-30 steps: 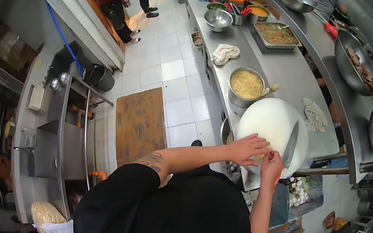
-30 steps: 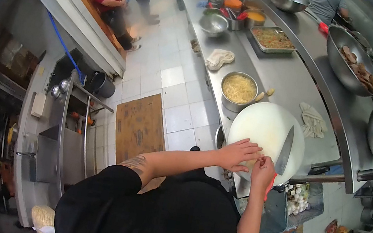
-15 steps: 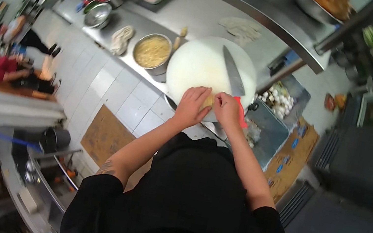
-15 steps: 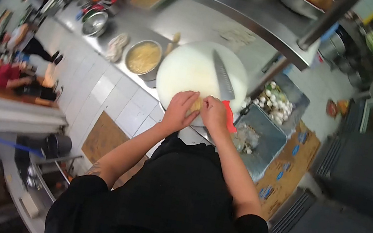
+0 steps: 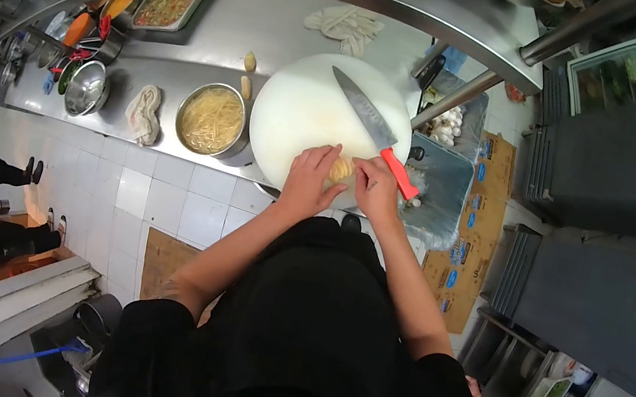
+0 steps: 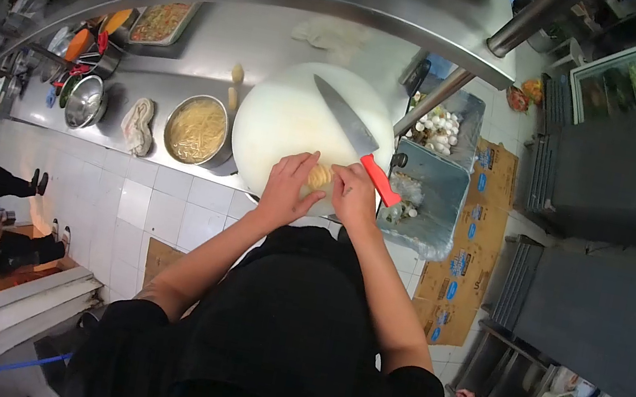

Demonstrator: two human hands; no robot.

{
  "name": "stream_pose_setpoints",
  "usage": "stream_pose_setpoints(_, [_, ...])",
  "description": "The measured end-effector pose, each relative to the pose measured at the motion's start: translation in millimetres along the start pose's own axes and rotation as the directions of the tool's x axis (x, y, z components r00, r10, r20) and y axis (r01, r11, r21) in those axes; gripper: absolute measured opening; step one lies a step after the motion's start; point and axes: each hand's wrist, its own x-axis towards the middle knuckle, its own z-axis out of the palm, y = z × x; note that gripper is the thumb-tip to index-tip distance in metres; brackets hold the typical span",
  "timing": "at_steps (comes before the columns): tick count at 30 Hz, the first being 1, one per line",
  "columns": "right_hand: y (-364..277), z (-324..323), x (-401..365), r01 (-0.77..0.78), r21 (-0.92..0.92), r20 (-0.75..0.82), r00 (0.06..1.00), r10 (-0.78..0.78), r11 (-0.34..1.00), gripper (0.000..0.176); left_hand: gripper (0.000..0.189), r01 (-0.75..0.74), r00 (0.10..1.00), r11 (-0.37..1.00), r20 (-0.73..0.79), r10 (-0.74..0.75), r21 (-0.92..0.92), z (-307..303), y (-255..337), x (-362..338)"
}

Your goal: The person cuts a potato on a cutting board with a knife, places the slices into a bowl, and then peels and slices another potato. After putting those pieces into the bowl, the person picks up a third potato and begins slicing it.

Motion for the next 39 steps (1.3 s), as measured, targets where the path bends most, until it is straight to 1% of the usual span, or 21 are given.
stream_pose_setpoints(1, [-4, -1, -2, -0.031, 0.021, -0.031, 0.999, 0.031, 0.999, 0.016, 0.071, -0.001, 1.0, 1.0, 0.004, 0.001, -0.012, -4, -5, -2])
stream_pose_setpoints(2, [-7, -2, -2, -0.036, 0.013, -0.032, 0.999, 0.036, 0.999, 0.016, 0.072, -0.031, 0.999, 0.997, -0.008, 0.031, -0.076, -9, -12, -4])
stream_pose_setpoints(3, [-11, -4, -2, -0.079, 0.042, -0.017, 0.997, 0.08, 0.996, 0.016, 0.072, -0.063, 0.998, 0.989, -0.025, 0.06, -0.137, -13, -19, -5])
stream_pose_setpoints(4, [-14, -5, -3, -0.123, 0.071, 0.0, 0.992, 0.123, 0.99, 0.016, 0.073, -0.043, 0.999, 0.986, -0.002, 0.043, -0.16, -16, -25, -8])
stream_pose_setpoints(5, [-16, -4, -3, -0.123, 0.067, 0.0, 0.992, 0.124, 0.99, 0.016, 0.073, -0.043, 0.999, 0.986, -0.004, 0.043, -0.163, -17, -28, -10])
stream_pose_setpoints(8, [-14, -1, -1, -0.119, 0.014, 0.031, 0.992, 0.119, 0.993, 0.018, 0.07, -0.074, 0.997, 0.988, -0.001, 0.074, -0.136, -17, -28, -13])
stream_pose_setpoints(10, [-6, 3, 2, -0.1, -0.026, 0.051, 0.994, 0.102, 0.995, 0.019, 0.06, -0.086, 0.996, 0.992, -0.027, 0.084, -0.09, -14, -19, -12])
stream_pose_setpoints(14, [5, 6, 4, -0.083, 0.006, 0.075, 0.994, 0.082, 0.997, 0.019, 0.055, -0.036, 0.995, 0.999, -0.093, 0.033, -0.037, 3, -11, -13])
stream_pose_setpoints(16, [7, 7, 6, -0.041, 0.022, 0.074, 0.996, 0.04, 0.999, 0.018, 0.051, -0.019, 0.99, 1.0, -0.139, 0.02, 0.009, 9, -7, -14])
stream_pose_setpoints(20, [9, 7, 11, -0.006, 0.057, 0.116, 0.993, -0.001, 0.998, 0.018, 0.05, 0.01, 0.986, 0.999, -0.169, -0.004, 0.037, 10, -1, -14])
stream_pose_setpoints(22, [7, 2, 13, 0.057, 0.023, 0.13, 0.99, -0.059, 0.998, 0.019, 0.053, 0.05, 0.991, 0.998, -0.125, -0.045, 0.033, 5, 3, -13])
stream_pose_setpoints(23, [5, -5, 13, 0.059, 0.032, 0.131, 0.989, -0.063, 0.998, 0.019, 0.053, 0.053, 0.991, 0.998, -0.125, -0.047, 0.043, 3, 3, -12])
stream_pose_setpoints(25, [-3, -25, 13, 0.055, -0.017, 0.027, 0.998, -0.054, 0.998, 0.021, 0.056, -0.009, 0.994, 0.996, -0.109, 0.019, 0.094, -2, 2, -9])
stream_pose_setpoints(26, [-6, -38, 17, 0.052, -0.01, 0.026, 0.998, -0.051, 0.999, 0.021, 0.056, -0.008, 0.994, 0.995, -0.103, 0.018, 0.099, -6, 1, -6])
stream_pose_setpoints(28, [-7, -61, 17, 0.09, -0.162, -0.037, 0.995, -0.098, 0.983, 0.027, 0.065, -0.14, 0.99, 0.984, 0.051, 0.135, 0.113, -12, 1, -2])
stream_pose_setpoints(29, [-4, -64, 14, 0.078, -0.165, -0.047, 0.995, -0.087, 0.983, 0.027, 0.065, -0.151, 0.987, 0.983, 0.061, 0.145, 0.108, -11, 3, -2])
stream_pose_setpoints(31, [0, -68, 13, 0.037, -0.286, 0.049, 0.999, -0.024, 0.958, 0.034, 0.075, -0.18, 0.95, 0.975, 0.279, 0.138, 0.133, -12, 5, 5])
stream_pose_setpoints(32, [-1, -68, 9, 0.018, -0.281, 0.077, 0.997, 0.004, 0.959, 0.04, 0.075, -0.199, 0.945, 0.972, 0.288, 0.157, 0.124, -12, 3, 5])
stream_pose_setpoints(34, [5, -59, 8, 0.012, -0.287, 0.044, 0.999, 0.0, 0.958, 0.042, 0.079, -0.238, 0.911, 0.963, 0.373, 0.176, 0.126, -10, -2, 6])
stream_pose_setpoints(35, [9, -55, 6, 0.02, -0.287, 0.028, 1.0, -0.013, 0.958, 0.044, 0.079, -0.248, 0.905, 0.962, 0.38, 0.189, 0.113, -10, -3, 7])
stream_pose_setpoints(39, [16, -49, 10, -0.025, -0.302, 0.047, 0.998, 0.041, 0.953, 0.043, 0.084, -0.274, 0.905, 0.947, 0.379, 0.194, 0.169, -8, -5, 0])
